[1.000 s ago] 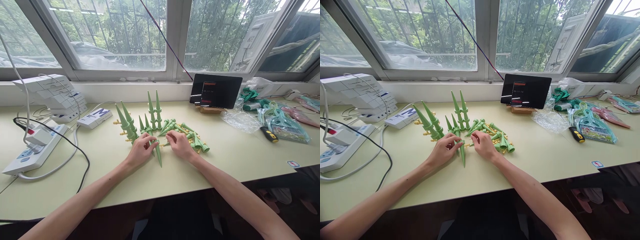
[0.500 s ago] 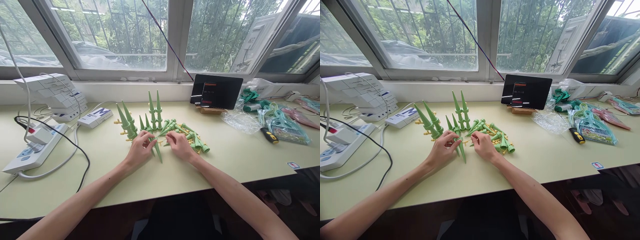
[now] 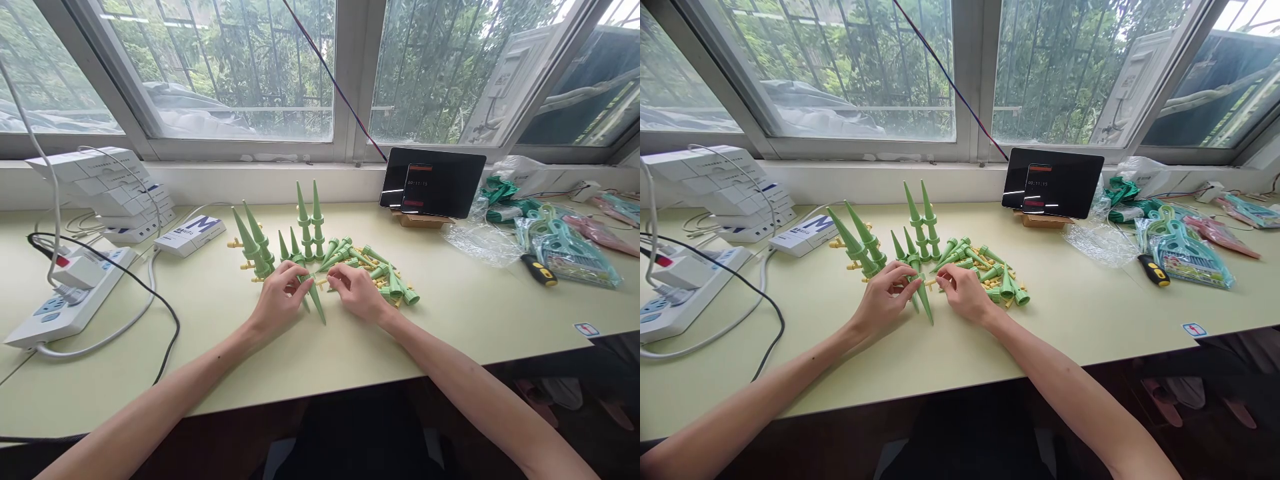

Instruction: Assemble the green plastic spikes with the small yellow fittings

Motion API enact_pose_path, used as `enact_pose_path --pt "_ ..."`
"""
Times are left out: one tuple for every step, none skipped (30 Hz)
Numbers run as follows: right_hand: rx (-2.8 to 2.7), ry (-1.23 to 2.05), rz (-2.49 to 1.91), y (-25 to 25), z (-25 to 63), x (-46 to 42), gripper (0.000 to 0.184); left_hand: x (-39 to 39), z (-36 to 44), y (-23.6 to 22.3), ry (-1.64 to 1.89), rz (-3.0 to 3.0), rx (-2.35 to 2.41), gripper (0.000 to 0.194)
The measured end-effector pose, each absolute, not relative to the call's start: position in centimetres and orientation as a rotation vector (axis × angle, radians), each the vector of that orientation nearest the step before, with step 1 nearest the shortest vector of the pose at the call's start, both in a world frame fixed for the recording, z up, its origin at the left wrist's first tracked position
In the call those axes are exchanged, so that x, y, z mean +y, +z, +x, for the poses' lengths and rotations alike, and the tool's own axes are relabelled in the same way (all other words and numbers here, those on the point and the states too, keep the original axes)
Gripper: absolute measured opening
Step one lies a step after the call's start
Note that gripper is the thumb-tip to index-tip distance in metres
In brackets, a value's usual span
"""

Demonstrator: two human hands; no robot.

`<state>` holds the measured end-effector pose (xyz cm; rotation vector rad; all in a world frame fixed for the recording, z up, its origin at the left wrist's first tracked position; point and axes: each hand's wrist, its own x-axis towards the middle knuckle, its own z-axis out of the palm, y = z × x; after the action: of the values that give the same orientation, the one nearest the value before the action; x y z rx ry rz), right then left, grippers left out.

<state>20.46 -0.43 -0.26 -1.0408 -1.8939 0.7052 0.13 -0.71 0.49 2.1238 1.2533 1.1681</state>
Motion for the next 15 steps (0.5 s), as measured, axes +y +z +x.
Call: enact_pose_path --pt "-1.897 0.708 -1.035 -0.3 20.47 -0.39 0.013 -0.73 0.15 0.51 1.17 2.124 1.249 0.015" --pt "-1.9 0.71 -1.028 -0.34 20.49 -0.35 0.013 -0.75 0.17 0.53 1.173 2.124 1.245 0.015" --pt "-1.904 0.712 -1.022 -0.38 20.5 -0.31 0.013 -0.78 0.2 0.55 1.177 2.124 1.239 0.015" --pt "-1.907 0.713 -1.017 -0.42 20.51 -0.28 0.013 -0.8 0.23 0.57 1.179 2.124 1.233 0.015" --pt "-1.909 0.714 -1.012 -0.47 20.52 -0.25 0.013 -0.83 0.25 0.59 1.181 2.124 1.226 0.015" --pt "-1.912 0.715 -1.007 -0.5 20.52 -0.22 0.013 -0.85 0.26 0.59 1.183 2.126 1.221 0.015" --pt "-1.915 0.715 -1.003 -0.53 20.52 -0.21 0.013 -0.86 0.27 0.6 1.184 2.129 1.217 0.015" --pt "-1.918 0.715 -1.0 -0.55 20.51 -0.2 0.013 -0.87 0.28 0.59 1.184 2.133 1.214 0.014" --pt "-1.922 0.715 -0.997 -0.57 20.51 -0.19 0.013 -0.86 0.27 0.59 1.185 2.138 1.21 0.014" --pt "-1.925 0.715 -0.994 -0.58 20.51 -0.18 0.013 -0.86 0.26 0.58 1.189 2.143 1.206 0.014" --pt "-1.928 0.715 -0.99 -0.59 20.5 -0.17 0.012 -0.85 0.25 0.57 1.192 2.148 1.202 0.014" --pt "-1.932 0.717 -0.985 -0.6 20.5 -0.16 0.012 -0.84 0.24 0.56 1.196 2.151 1.198 0.014" --pt "-1.937 0.72 -0.979 -0.6 20.5 -0.15 0.012 -0.82 0.22 0.55 1.2 2.155 1.195 0.014" --pt "-1.942 0.722 -0.972 -0.6 20.5 -0.15 0.012 -0.81 0.2 0.53 1.203 2.158 1.192 0.014" --pt "-1.947 0.723 -0.966 -0.6 20.5 -0.15 0.012 -0.8 0.19 0.52 1.205 2.16 1.19 0.014"
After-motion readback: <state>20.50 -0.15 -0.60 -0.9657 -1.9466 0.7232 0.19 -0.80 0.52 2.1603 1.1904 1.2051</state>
